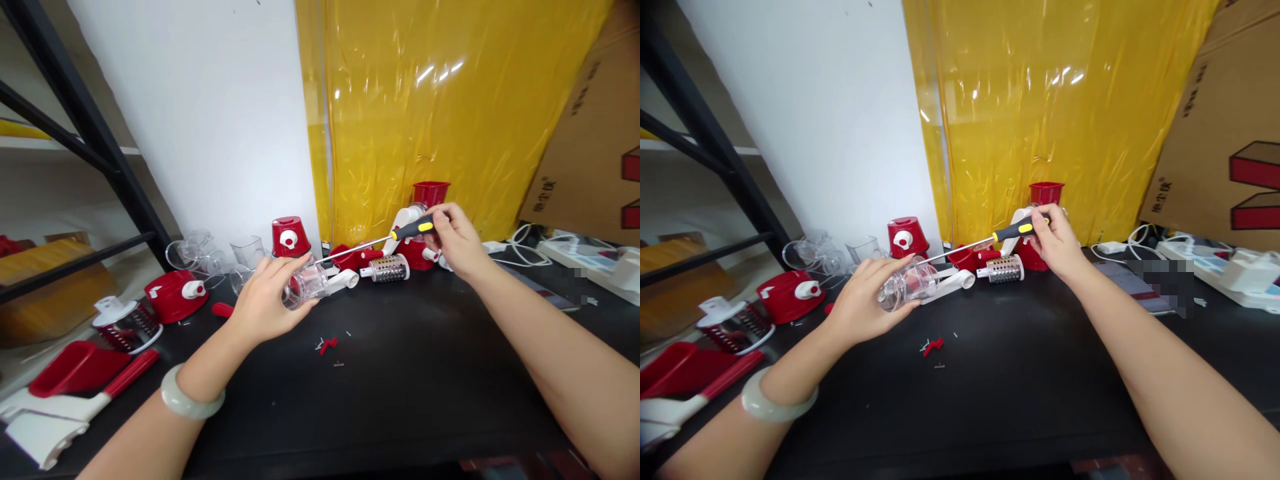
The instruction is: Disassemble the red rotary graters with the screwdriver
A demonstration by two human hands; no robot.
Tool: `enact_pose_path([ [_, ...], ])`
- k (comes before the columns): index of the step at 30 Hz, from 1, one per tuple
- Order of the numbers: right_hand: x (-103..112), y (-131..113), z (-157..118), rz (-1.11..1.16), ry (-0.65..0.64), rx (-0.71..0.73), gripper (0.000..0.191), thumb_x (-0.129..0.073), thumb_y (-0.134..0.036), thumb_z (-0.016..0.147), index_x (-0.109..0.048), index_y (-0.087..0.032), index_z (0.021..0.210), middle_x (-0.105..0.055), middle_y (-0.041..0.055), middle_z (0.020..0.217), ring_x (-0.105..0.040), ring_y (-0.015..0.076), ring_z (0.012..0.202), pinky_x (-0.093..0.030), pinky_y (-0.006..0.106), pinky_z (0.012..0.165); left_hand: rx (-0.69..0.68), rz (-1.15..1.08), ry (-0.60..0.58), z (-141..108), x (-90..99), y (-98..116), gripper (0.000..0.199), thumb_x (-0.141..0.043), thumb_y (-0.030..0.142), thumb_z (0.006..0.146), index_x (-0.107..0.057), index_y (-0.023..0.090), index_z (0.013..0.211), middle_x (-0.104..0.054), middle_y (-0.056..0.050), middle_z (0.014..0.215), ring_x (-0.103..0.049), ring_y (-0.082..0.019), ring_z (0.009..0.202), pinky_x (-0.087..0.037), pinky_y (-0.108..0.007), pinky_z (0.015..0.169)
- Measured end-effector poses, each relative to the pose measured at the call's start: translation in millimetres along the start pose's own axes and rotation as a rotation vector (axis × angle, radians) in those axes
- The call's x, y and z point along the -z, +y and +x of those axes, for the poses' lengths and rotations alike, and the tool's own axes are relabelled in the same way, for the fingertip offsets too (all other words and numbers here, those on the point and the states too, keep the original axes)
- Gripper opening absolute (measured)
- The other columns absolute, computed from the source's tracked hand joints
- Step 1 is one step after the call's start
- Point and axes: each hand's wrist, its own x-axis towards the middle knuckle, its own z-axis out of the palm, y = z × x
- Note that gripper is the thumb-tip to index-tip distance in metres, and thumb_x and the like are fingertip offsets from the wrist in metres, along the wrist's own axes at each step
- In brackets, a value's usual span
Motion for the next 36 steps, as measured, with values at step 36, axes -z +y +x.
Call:
enact_pose_path([
  [36,-7,-3,-1,0.252,-0.025,-0.031,0.036,-0.081,-0.023,0.059,-0.059,-0.029,0.086,-0.064,-0.0007,0.094,-0.062,0.0209,0.1,-0.049,0.04,0.096,-0.069,0.03,-0.031,0,5.7,2,0.066,-0.067,0.044,0.079,-0.051,0.021,0.139,-0.066,-0.008,0.12,-0.055,-0.026,0.099,-0.048,-0.039,0.088],
])
